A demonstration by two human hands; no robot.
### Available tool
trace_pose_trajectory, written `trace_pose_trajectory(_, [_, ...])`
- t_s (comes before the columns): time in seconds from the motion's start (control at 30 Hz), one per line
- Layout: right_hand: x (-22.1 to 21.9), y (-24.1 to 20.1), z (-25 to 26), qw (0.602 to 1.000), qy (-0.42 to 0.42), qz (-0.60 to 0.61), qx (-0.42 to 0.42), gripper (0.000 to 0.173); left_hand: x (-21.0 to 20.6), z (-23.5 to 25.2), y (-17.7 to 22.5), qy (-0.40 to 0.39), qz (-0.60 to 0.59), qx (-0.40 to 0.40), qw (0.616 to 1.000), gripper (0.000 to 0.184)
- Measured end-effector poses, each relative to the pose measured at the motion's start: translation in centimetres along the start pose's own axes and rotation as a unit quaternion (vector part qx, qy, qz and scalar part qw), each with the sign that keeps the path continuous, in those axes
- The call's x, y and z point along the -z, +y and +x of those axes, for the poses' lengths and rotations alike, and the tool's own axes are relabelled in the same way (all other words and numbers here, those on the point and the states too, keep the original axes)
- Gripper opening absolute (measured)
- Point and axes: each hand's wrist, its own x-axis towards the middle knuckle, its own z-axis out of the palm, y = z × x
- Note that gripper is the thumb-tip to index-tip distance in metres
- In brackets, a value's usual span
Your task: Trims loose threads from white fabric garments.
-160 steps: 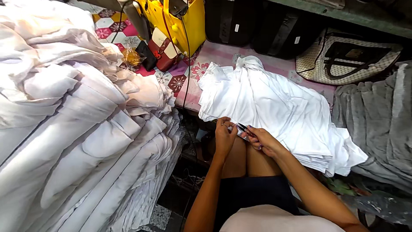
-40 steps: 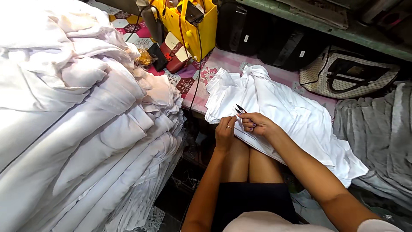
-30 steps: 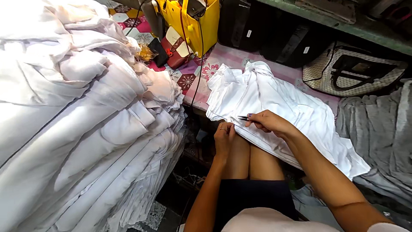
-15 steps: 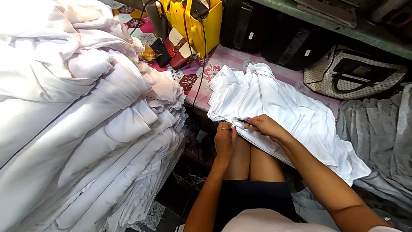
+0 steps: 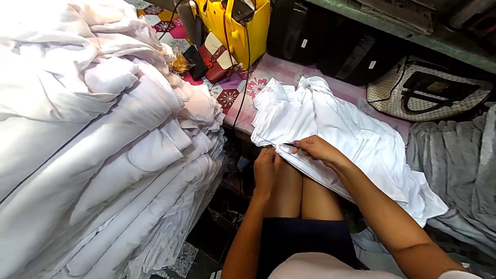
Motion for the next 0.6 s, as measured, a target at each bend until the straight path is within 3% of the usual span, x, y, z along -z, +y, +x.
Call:
trace_pose_trajectory(0.1, [0.9, 0.1, -0.8, 1.0, -0.002, 0.0, 0.003, 0.039, 1.6, 0.1, 0.3, -0.015, -0.04, 0.033, 0.999, 0.012])
trace_pose_trajectory(0.43, [-0.9, 0.2, 1.1, 1.0, -0.017, -0.003, -0.012, 0.038, 1.2, -0.6, 0.2, -0.001, -0.062, 0.003, 0.998, 0.01])
trace_pose_trajectory(0.5, [-0.6, 0.3, 0.6, 1.0, -0.01, 0.001, 0.0, 0.038, 2.8, -0.5, 0.6, -0.073, 0.017, 0.056, 0.996, 0.014])
trace_pose_trajectory(0.57, [0.0, 0.5, -0.3, 0.999, 0.02, -0.006, 0.05, 0.038, 5.0, 0.3, 1.5, -0.19, 0.085, 0.152, 0.966, 0.025])
trace_pose_trajectory(0.6, [0.1, 0.7, -0.6, 0.994, 0.054, -0.021, 0.09, 0.038, 5.5, 0.7, 1.5, -0.202, 0.081, 0.178, 0.96, 0.033])
